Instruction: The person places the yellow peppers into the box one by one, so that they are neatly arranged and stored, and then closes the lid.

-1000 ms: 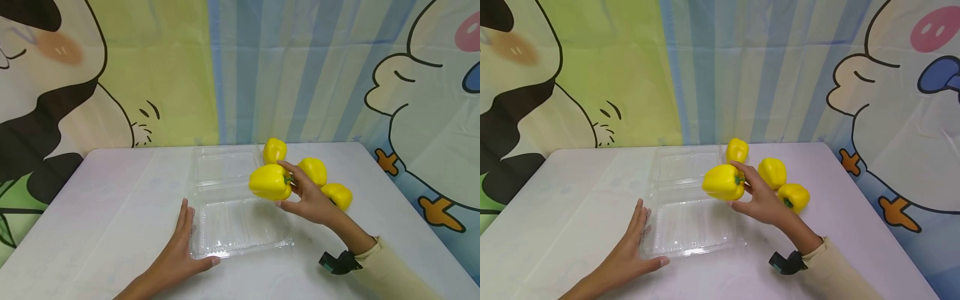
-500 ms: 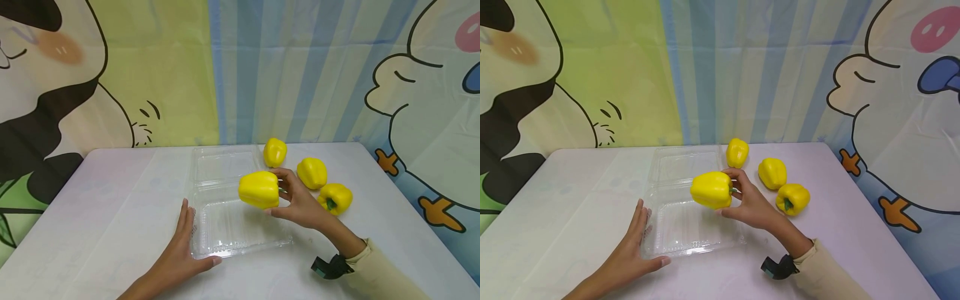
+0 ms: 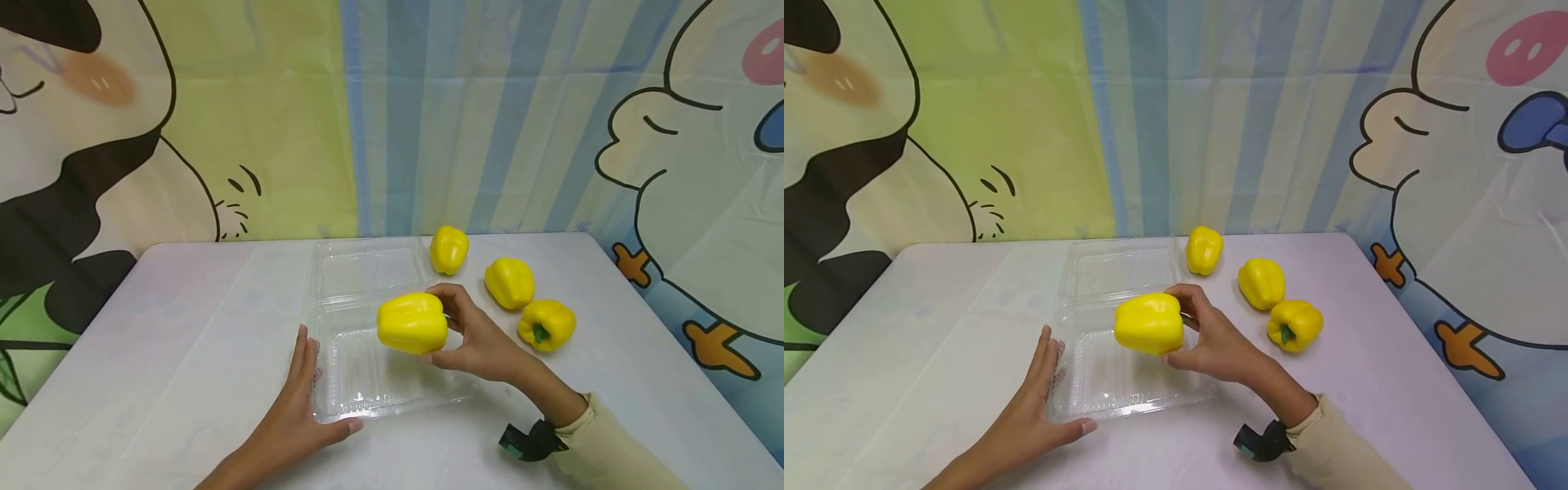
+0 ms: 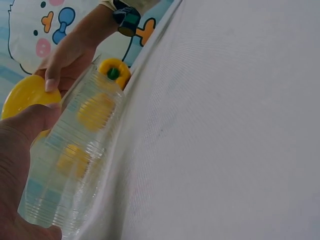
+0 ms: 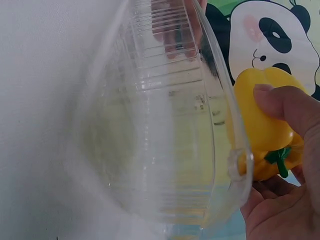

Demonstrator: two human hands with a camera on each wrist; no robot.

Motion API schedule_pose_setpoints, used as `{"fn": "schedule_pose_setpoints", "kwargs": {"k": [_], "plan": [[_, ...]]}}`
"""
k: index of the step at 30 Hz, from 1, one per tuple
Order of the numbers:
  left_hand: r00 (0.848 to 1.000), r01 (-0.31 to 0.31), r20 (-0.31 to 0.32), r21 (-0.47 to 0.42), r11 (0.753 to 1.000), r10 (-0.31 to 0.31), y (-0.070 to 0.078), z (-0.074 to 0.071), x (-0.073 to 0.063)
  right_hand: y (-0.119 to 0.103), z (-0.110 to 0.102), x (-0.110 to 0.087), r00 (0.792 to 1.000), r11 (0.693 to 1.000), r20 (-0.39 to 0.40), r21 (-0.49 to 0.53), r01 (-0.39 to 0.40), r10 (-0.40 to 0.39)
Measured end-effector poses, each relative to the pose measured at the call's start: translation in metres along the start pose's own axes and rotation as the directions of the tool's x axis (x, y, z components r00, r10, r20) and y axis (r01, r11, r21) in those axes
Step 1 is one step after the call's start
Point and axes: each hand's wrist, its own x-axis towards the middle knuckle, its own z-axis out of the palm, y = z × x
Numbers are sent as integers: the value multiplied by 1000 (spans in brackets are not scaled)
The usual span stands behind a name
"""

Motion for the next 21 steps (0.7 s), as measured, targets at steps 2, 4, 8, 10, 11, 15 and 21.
{"fn": "schedule_pose_setpoints", "kwargs": {"k": [2, 4, 8, 10, 11, 15, 21], "plan": [[1000, -3, -4, -3, 1000, 3, 0, 0, 0, -1, 1, 0, 1000, 1000, 2, -5, 4, -4], [1000, -7, -8, -6, 1000, 7, 0, 1, 1, -2, 3, 0, 1000, 1000, 9, -15, 1, -1], [1000, -4, -14, -13, 1000, 3, -1, 1, 1, -4, 6, 2, 999, 998, 35, -55, 12, -10], [1000, 1, -14, -17, 1000, -1, -1, 2, 1, -3, 8, 3, 999, 998, 48, -66, 14, -11], [1000, 4, -13, -19, 1000, -5, -1, 2, 0, -3, 9, 3, 999, 998, 53, -68, 14, -10], [1000, 12, -8, -31, 999, -13, 0, 2, 1, -2, 13, 4, 997, 999, 74, -52, -8, 12], [1000, 19, -1, -25, 1000, -19, 1, 0, 2, -2, 18, 6, 992, 998, 110, -34, -58, 61]]}}
